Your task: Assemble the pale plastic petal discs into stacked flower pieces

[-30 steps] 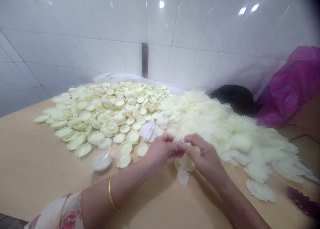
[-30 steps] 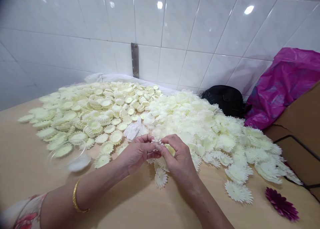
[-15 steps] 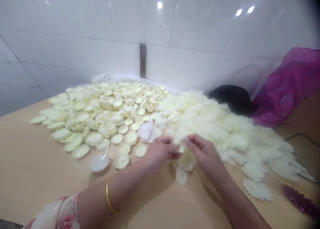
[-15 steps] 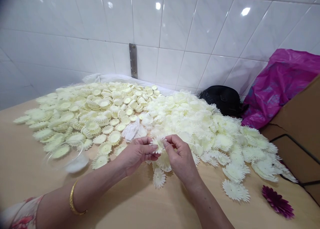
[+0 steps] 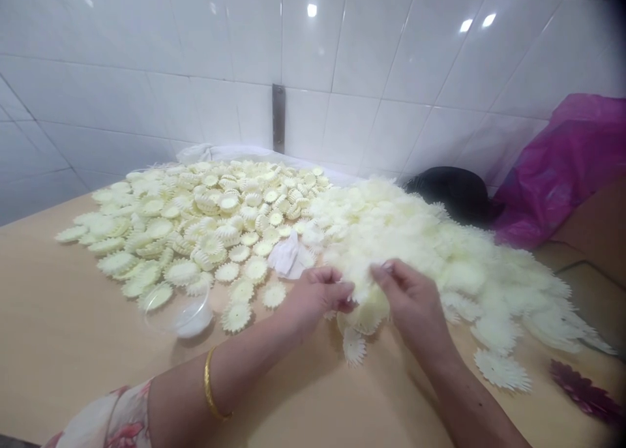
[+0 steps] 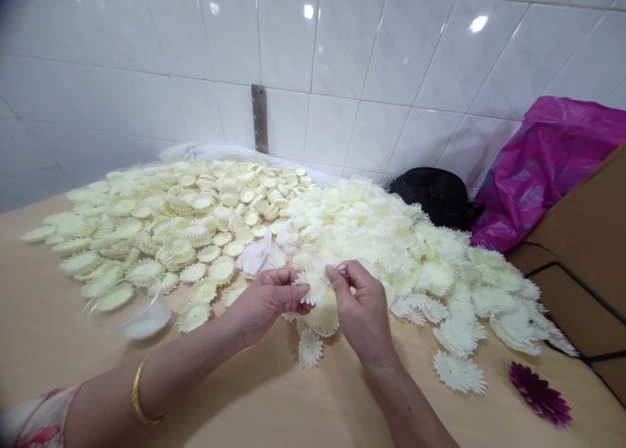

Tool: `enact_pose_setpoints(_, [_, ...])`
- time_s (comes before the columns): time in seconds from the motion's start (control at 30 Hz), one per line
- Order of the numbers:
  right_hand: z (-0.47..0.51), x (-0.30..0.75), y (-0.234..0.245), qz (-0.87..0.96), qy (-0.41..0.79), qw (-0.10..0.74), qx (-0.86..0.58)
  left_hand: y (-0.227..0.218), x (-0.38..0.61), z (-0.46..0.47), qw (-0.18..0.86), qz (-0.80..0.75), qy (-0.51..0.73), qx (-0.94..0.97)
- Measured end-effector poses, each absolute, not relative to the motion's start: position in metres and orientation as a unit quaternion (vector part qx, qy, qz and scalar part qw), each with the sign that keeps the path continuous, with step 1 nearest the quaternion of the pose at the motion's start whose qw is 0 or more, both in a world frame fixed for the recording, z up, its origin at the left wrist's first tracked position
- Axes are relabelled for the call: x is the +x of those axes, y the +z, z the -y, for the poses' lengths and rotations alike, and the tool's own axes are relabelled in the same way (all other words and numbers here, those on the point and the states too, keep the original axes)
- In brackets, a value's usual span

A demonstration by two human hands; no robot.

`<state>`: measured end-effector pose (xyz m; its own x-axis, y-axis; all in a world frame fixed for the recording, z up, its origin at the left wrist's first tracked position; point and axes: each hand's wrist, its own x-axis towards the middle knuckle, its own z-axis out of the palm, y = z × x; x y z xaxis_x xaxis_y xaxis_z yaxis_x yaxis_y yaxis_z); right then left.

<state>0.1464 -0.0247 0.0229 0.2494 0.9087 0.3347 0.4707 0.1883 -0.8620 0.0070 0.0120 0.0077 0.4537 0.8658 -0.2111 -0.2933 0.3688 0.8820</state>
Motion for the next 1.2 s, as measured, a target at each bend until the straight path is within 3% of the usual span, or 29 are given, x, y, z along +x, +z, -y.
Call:
enact_pose_setpoints(0.17, [0.018,0.165,0.026,0.493,0.097,0.576,-0.646,0.007,0.007,-0.013,0.751,-0.362,0.382,0.399])
enact_pose_setpoints(0.33, [0.007,0.178,0.014,0.545,-0.031,0.494,-0.677,0.006,0.007,-0.013,0.757,-0.363,0.376,0.392])
enact_pose_setpoints(0.43, [0.009,0.173,0.011,0.582,-0.057,0.487,-0.649,0.005,0.007,-0.014,0.750,-0.361,0.384,0.399])
enact_pose_setpoints(0.57, [0.020,0.161,0.020,0.619,0.040,0.511,-0.596,0.004,0.007,-0.016,0.750,-0.359,0.401,0.385])
enact_pose_setpoints(0.8, [0.026,0.147,0.028,0.679,0.259,0.420,-0.543,0.007,0.008,-0.014,0.767,-0.352,0.406,0.350])
enact_pose_setpoints(0.97, [0.023,0.148,0.025,0.648,0.356,0.433,-0.516,0.010,0.007,-0.014,0.785,-0.332,0.381,0.359])
enact_pose_setpoints(1.07, [0.022,0.152,0.023,0.618,0.384,0.453,-0.514,0.008,0.006,-0.015,0.793,-0.305,0.368,0.377])
enact_pose_setpoints(1.2, [0.020,0.154,0.020,0.584,0.335,0.482,-0.560,0.004,0.006,-0.017,0.788,-0.309,0.369,0.384])
